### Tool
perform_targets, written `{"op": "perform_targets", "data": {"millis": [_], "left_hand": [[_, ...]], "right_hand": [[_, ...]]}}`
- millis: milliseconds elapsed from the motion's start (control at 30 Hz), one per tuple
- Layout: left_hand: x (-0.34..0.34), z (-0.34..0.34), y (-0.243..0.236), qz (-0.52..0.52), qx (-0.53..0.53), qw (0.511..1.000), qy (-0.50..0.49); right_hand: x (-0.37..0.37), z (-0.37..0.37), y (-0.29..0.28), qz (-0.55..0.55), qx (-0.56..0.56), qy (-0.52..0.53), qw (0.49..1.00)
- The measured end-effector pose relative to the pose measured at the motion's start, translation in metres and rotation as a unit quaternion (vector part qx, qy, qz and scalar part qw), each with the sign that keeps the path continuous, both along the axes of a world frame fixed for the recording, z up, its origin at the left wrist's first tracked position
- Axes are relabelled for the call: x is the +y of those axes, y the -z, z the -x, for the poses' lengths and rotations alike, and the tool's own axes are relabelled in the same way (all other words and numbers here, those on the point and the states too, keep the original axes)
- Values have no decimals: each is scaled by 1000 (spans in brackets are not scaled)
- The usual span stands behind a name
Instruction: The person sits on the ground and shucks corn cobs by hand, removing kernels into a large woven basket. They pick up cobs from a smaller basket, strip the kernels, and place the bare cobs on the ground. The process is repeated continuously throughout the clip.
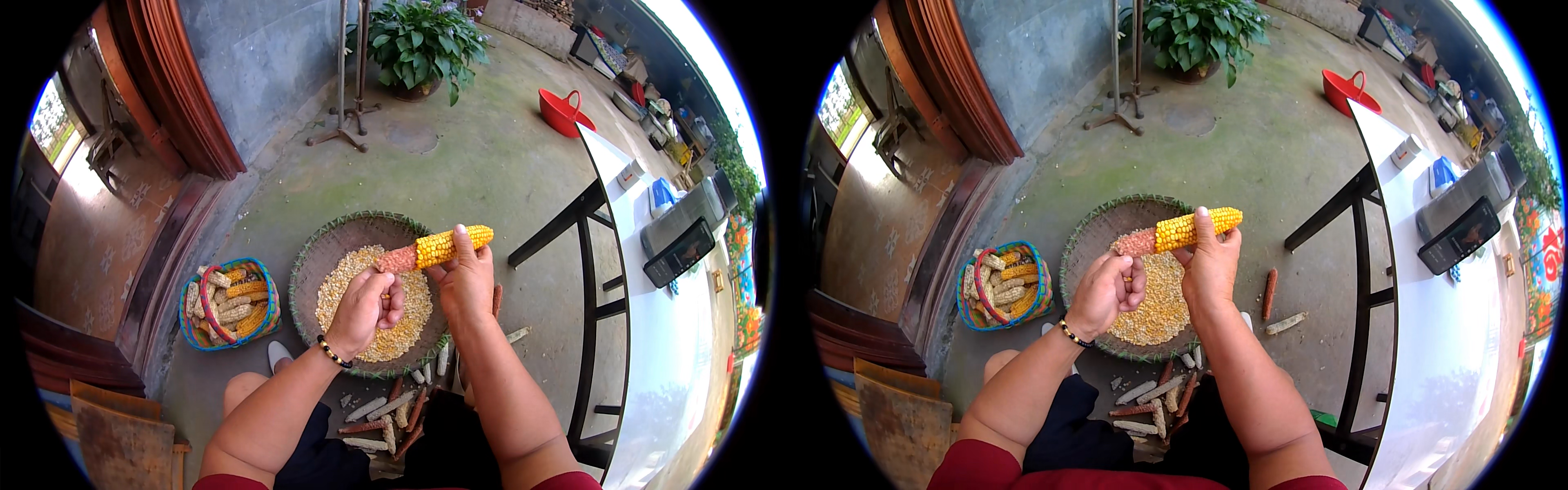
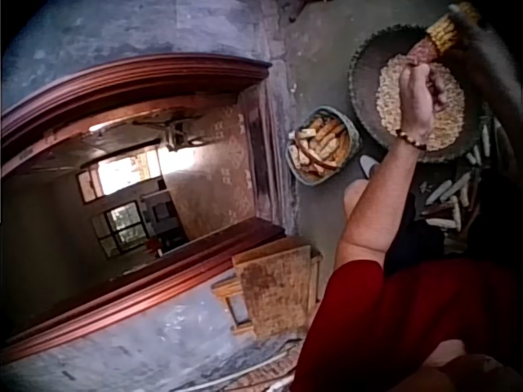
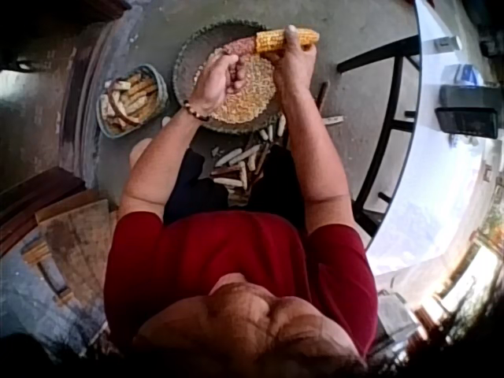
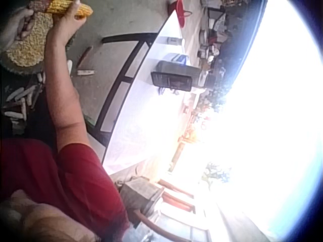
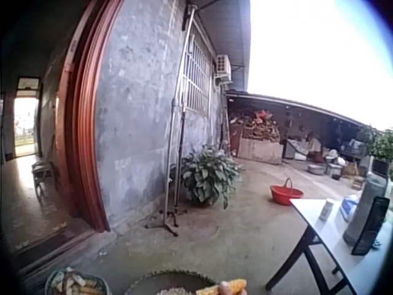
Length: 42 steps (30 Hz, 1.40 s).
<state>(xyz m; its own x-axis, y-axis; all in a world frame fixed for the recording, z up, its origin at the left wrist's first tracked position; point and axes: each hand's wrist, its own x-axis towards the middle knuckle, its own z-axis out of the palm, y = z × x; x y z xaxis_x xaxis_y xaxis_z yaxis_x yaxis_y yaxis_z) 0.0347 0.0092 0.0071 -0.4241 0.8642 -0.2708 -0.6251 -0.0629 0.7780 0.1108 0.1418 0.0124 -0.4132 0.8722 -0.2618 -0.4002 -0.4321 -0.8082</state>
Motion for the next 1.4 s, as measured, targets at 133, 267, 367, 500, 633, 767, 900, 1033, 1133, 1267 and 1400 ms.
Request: {"op": "perform_targets", "data": {"millis": [133, 267, 367, 500, 633, 767, 900, 1033, 1133, 1267, 1400], "left_hand": [[0, -3, 4, -1, 50, 999, -6], [1, -3, 3, 9, 78, 997, -26], [1, 1, -1, 14, 30, 999, -4], [-1, 5, -6, 5, 12, 999, 36], [-2, 5, -8, 28, 81, 994, 60], [-4, 2, -6, 59, 143, 983, 95], [-4, -3, -2, 47, 158, 979, 117], [-3, -8, 2, 52, 174, 976, 119], [-2, -10, 7, 45, 196, 976, 78], [-1, -8, 13, 64, 229, 971, 38], [0, -8, 15, 54, 280, 959, 2]], "right_hand": [[-3, 2, 1, -15, -1, 2, 1000], [0, 1, 4, 4, -7, -1, 1000], [7, 0, 5, 103, 77, -13, 992], [12, -6, 1, 123, 117, -10, 986], [13, -7, -3, 132, 129, -12, 983], [14, -8, -7, 118, 153, -15, 981], [14, -8, -9, 98, 167, -7, 981], [13, -8, -10, 55, 146, 18, 988], [14, -7, -10, 46, 139, 4, 989], [16, -9, -10, 53, 132, -39, 989], [17, -11, -10, 76, 133, -36, 988]]}}
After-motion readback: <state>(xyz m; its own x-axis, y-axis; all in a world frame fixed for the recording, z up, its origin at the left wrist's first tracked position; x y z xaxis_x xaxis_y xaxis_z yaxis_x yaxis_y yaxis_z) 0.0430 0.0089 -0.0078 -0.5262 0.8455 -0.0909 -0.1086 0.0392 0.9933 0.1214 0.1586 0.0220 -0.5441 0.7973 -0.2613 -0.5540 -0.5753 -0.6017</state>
